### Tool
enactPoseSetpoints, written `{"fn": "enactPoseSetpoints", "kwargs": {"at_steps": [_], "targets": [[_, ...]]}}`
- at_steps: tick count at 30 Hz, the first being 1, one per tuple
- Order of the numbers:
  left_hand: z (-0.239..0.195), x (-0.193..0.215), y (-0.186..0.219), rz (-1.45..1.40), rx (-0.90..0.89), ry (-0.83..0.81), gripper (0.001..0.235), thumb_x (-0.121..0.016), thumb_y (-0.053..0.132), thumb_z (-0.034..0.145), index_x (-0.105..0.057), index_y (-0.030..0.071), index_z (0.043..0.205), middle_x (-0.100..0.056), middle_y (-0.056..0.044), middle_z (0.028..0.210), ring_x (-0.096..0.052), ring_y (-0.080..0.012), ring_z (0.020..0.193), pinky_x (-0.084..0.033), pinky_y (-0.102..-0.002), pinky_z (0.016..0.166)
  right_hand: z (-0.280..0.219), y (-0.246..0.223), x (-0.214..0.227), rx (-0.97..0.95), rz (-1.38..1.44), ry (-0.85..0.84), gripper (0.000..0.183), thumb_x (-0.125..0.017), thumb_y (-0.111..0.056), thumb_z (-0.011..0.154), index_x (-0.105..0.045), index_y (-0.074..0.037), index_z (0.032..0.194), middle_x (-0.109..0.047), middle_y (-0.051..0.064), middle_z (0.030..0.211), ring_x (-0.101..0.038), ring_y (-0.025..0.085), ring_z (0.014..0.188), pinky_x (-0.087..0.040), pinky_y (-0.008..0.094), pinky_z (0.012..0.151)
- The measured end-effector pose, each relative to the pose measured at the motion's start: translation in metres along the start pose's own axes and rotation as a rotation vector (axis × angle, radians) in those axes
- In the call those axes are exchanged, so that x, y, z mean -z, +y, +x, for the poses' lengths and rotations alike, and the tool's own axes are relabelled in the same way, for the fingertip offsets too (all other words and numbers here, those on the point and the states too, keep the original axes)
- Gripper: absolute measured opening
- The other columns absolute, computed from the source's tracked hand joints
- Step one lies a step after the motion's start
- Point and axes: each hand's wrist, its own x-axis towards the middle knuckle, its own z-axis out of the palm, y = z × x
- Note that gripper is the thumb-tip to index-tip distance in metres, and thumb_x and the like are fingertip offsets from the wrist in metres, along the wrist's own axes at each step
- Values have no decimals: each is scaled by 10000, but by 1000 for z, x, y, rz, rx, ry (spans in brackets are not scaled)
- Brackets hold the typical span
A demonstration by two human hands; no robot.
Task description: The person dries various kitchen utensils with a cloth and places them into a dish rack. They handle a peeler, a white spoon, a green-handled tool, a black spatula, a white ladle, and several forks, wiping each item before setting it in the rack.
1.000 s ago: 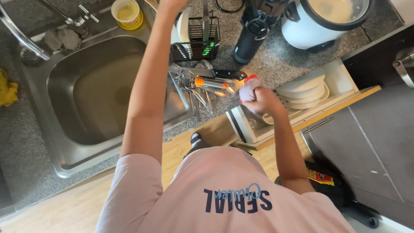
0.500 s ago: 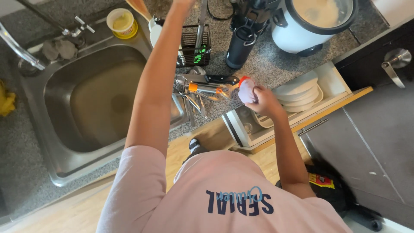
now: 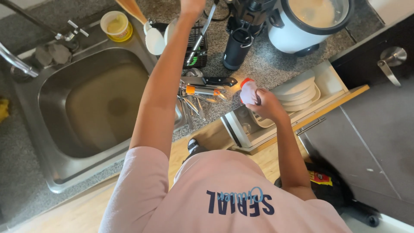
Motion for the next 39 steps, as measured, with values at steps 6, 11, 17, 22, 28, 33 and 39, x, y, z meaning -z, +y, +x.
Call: {"fn": "enactPoseSetpoints", "kwargs": {"at_steps": [6, 11, 17, 22, 28, 33, 39], "targets": [[-12, -38, -23, -83, 97, 17, 280, -609, 225, 1031, -651, 44, 822, -538, -101, 578, -488, -237, 490, -399, -443, 467, 10, -9, -1, 117, 23, 23, 416, -861, -265, 782, -574, 29, 842, -636, 217, 938, -644, 362, 846, -521, 423, 775], [-44, 31, 53, -189, -5, 274, 260, -673, 190, 1019, -599, 2, 856, -608, -112, 666, -576, -225, 573, -462, -378, 542, 11, -21, 1, 231, 59, 56, 419, -874, -275, 776, -614, 20, 923, -677, 219, 982, -686, 357, 870, -543, 415, 761], [-135, 115, 195, -524, 161, 204, 127, -639, 104, 1023, -705, 21, 1094, -743, -58, 863, -650, -96, 752, -532, -290, 655, 13, -50, 10, 287, 56, 141, 563, -898, -211, 757, -615, 37, 1176, -674, 203, 1068, -664, 356, 956, -529, 432, 819], [-229, 110, 207, -529, 253, -41, 179, -650, 55, 1014, -713, 20, 1178, -751, -60, 968, -654, -88, 824, -552, -263, 724, 18, -39, 5, 486, 60, 157, 471, -866, -93, 794, -626, 10, 1186, -642, 194, 1234, -628, 368, 1071, -526, 451, 904], [-314, 130, 238, -525, 517, -60, 198, -637, 64, 1016, -695, 24, 1201, -768, -67, 1056, -717, -101, 912, -595, -265, 774, 37, 25, 5, 507, -89, 255, 357, -784, 10, 846, -647, -29, 1173, -616, 192, 1333, -597, 402, 1214, -520, 432, 997], [-365, 143, 237, -455, 524, 44, 199, -638, 77, 1025, -706, 44, 1209, -740, -53, 1150, -715, -102, 1011, -608, -262, 859, 59, 57, 26, 403, -99, 450, 387, -741, 28, 930, -617, 29, 1296, -624, 222, 1285, -603, 422, 1188, -484, 489, 1039], [-383, 162, 234, -482, 722, 86, 180, -652, 87, 1019, -722, 37, 1177, -771, -48, 1014, -697, -113, 876, -564, -264, 762, 92, 124, -30, 340, 108, 522, 520, -731, -131, 1032, -489, 146, 1399, -569, 313, 1353, -588, 445, 1231, -462, 478, 1074]]}}
